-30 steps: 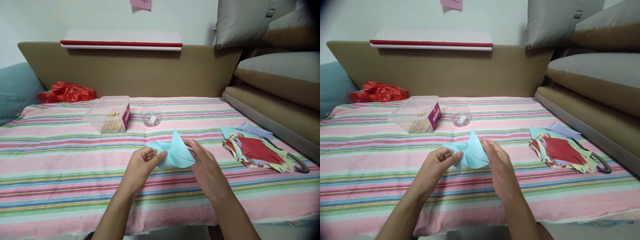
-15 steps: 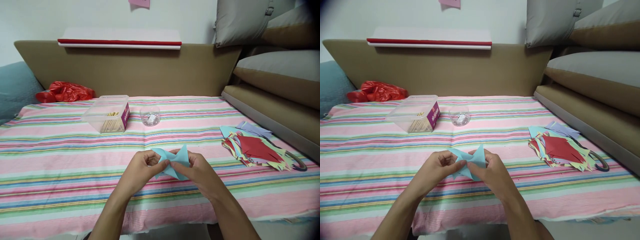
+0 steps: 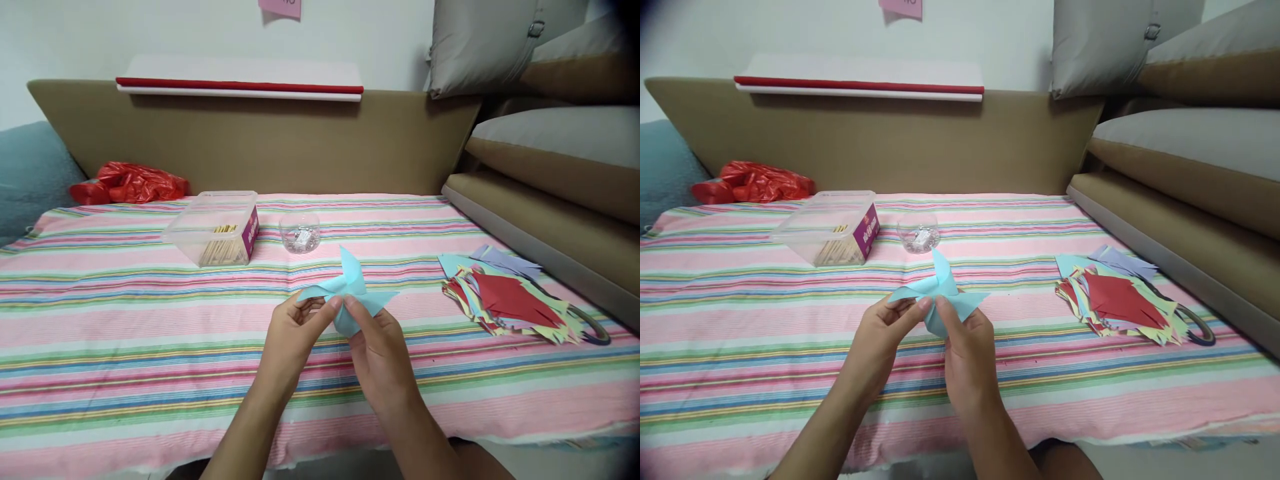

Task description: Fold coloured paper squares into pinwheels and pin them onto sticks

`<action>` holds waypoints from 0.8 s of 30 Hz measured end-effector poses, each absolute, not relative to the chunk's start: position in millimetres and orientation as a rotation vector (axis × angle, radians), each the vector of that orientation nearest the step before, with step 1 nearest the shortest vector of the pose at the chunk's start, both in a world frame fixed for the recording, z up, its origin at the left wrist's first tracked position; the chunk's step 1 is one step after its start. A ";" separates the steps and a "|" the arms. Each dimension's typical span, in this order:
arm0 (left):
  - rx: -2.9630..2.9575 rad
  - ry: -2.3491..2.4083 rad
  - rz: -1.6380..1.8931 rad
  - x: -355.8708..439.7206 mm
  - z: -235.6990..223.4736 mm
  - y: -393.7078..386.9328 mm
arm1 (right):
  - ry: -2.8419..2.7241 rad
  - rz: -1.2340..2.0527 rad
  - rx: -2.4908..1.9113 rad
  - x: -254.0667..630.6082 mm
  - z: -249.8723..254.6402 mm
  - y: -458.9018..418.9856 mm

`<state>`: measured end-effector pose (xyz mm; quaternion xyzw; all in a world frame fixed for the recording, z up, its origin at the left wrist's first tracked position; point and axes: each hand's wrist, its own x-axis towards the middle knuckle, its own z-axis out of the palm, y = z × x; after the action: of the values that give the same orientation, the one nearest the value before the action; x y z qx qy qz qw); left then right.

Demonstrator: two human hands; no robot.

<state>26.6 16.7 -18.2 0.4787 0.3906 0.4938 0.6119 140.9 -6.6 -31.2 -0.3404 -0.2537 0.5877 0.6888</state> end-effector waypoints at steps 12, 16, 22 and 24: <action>1.110 1.022 1.163 27.8 -18.1 18.4 | -0.551 1.334 -0.863 137.6 -34.4 -5.2; 1.026 1.010 1.189 23.5 -17.8 20.9 | -0.629 1.385 -0.867 147.8 -30.2 -5.8; 0.794 0.959 1.221 11.0 -18.8 30.1 | -0.969 0.824 -1.077 177.1 -30.0 -4.4; 0.742 0.954 1.205 8.1 -18.6 31.6 | -1.342 0.469 -1.140 183.9 -29.4 -6.4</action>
<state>8.1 31.6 -18.6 0.3276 0.4211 0.5320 0.6576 183.9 -6.4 -29.4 -0.4942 -0.5818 0.2035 0.6131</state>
